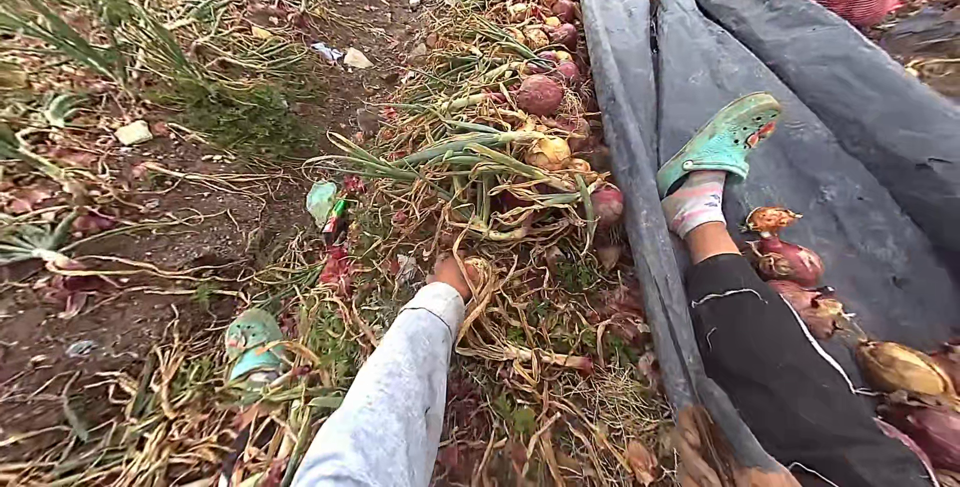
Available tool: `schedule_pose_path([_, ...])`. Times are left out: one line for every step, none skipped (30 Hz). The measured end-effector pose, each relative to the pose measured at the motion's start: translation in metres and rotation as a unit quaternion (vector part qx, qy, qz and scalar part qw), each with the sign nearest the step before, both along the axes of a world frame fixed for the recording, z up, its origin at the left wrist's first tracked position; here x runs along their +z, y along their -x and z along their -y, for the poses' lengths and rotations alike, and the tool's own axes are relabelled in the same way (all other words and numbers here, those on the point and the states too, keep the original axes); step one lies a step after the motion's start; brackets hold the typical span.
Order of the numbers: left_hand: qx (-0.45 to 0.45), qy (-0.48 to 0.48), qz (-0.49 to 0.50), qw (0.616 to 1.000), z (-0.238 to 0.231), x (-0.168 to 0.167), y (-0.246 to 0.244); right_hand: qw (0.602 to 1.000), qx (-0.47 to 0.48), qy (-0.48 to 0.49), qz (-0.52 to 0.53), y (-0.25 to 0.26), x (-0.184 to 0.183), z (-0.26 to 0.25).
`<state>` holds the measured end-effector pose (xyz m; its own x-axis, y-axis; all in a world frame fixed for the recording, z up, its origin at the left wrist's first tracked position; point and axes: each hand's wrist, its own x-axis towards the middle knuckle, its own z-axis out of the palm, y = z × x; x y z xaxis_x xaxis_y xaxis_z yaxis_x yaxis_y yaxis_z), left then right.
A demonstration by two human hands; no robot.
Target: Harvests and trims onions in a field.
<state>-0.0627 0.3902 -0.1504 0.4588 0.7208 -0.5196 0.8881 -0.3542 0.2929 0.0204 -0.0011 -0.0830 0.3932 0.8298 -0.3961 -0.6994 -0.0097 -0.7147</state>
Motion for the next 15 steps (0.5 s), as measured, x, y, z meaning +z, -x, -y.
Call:
schedule_pose_path([-0.008,0.008,-0.002,1.000,0.008,0.004,0.001,1.000,0.004,0.011,0.016,0.001,-0.002,-0.001])
schedule_pose_path([-0.005,0.015,0.005,1.000,0.016,0.008,0.003,0.999,0.007,0.029,0.036,0.003,-0.003,-0.002])
schedule_pose_path([0.012,0.012,0.019,1.000,0.025,0.012,0.006,0.997,0.008,0.053,0.049,0.006,-0.002,-0.004])
schedule_pose_path([0.041,0.002,0.041,0.998,0.035,0.019,0.011,0.995,0.006,0.082,0.055,0.008,0.002,-0.006])
schedule_pose_path([0.072,-0.016,0.071,0.995,0.043,0.026,0.016,0.992,0.008,0.112,0.058,0.010,0.005,-0.008])
schedule_pose_path([0.101,-0.038,0.113,0.988,0.050,0.032,0.024,0.989,0.013,0.134,0.060,0.012,0.006,-0.008])
schedule_pose_path([0.125,-0.056,0.159,0.978,0.058,0.041,0.032,0.986,0.017,0.154,0.062,0.014,0.006,-0.008])
schedule_pose_path([0.136,-0.070,0.213,0.965,0.067,0.054,0.040,0.984,0.025,0.163,0.063,0.018,0.005,-0.008])
schedule_pose_path([0.134,-0.080,0.274,0.949,0.078,0.067,0.048,0.982,0.036,0.168,0.076,0.022,0.005,-0.010])
schedule_pose_path([0.122,-0.081,0.342,0.928,0.090,0.078,0.057,0.978,0.051,0.170,0.105,0.026,0.009,-0.013])
schedule_pose_path([0.099,-0.078,0.415,0.901,0.104,0.083,0.063,0.972,0.061,0.175,0.147,0.030,0.016,-0.018])
schedule_pose_path([0.080,-0.049,0.480,0.872,0.120,0.085,0.067,0.961,0.061,0.183,0.199,0.034,0.024,-0.024])
schedule_pose_path([0.062,0.010,0.531,0.845,0.139,0.087,0.071,0.950,0.054,0.190,0.241,0.039,0.032,-0.030])
schedule_pose_path([0.043,0.083,0.567,0.818,0.159,0.089,0.076,0.941,0.042,0.196,0.272,0.042,0.038,-0.034])
schedule_pose_path([0.024,0.153,0.585,0.796,0.178,0.091,0.082,0.932,0.032,0.197,0.302,0.044,0.043,-0.037])
